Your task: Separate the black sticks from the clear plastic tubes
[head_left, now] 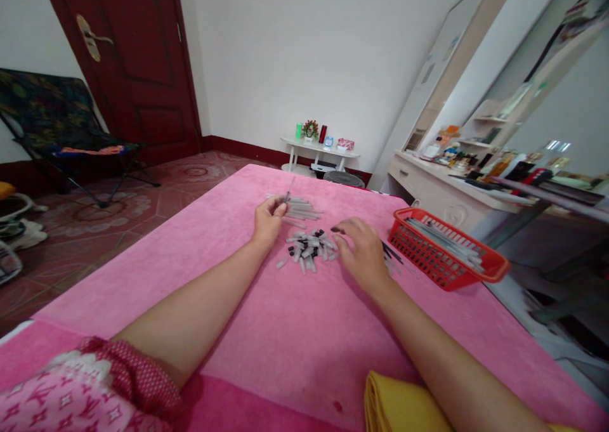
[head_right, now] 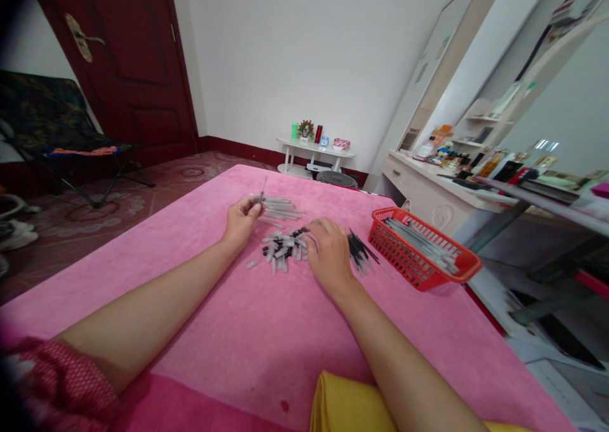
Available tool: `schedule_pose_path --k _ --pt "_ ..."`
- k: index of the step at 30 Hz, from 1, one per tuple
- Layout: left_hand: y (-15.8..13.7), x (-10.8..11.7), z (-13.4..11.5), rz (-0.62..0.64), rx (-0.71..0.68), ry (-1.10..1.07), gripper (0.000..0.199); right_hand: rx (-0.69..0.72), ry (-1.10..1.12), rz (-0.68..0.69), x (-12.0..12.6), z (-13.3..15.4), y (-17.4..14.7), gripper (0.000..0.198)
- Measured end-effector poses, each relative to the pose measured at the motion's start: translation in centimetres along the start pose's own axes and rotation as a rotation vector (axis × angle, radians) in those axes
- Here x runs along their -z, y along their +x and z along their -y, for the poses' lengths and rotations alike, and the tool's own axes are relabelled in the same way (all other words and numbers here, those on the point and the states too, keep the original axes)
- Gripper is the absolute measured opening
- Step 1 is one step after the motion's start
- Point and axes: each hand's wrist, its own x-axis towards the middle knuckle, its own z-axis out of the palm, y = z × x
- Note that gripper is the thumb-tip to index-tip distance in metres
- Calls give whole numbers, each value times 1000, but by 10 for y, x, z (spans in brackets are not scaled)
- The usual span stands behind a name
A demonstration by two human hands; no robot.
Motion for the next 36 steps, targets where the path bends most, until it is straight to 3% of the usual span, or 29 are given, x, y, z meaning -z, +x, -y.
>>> schedule_pose_path --k 5,13,18,24,31,36 --pt "-2 -3 1 67 10 -10 21 -21 -114 340 -22 4 8 17" --pt "-2 -4 7 99 1 35 23 -108 -286 509 -28 9 31 20" --pt "-5 -6 7 140 -39 107 23 -128 -286 518 -32 14 30 22" --pt "-12 -7 3 239 -78 185 25 -73 -284 420 -41 10 21 28" --pt "-17 -6 1 302 -151 231 25 -70 -255 394 -44 10 14 18" --pt "-18 -5 -1 319 -228 339 25 -187 -27 207 -41 3 11 15"
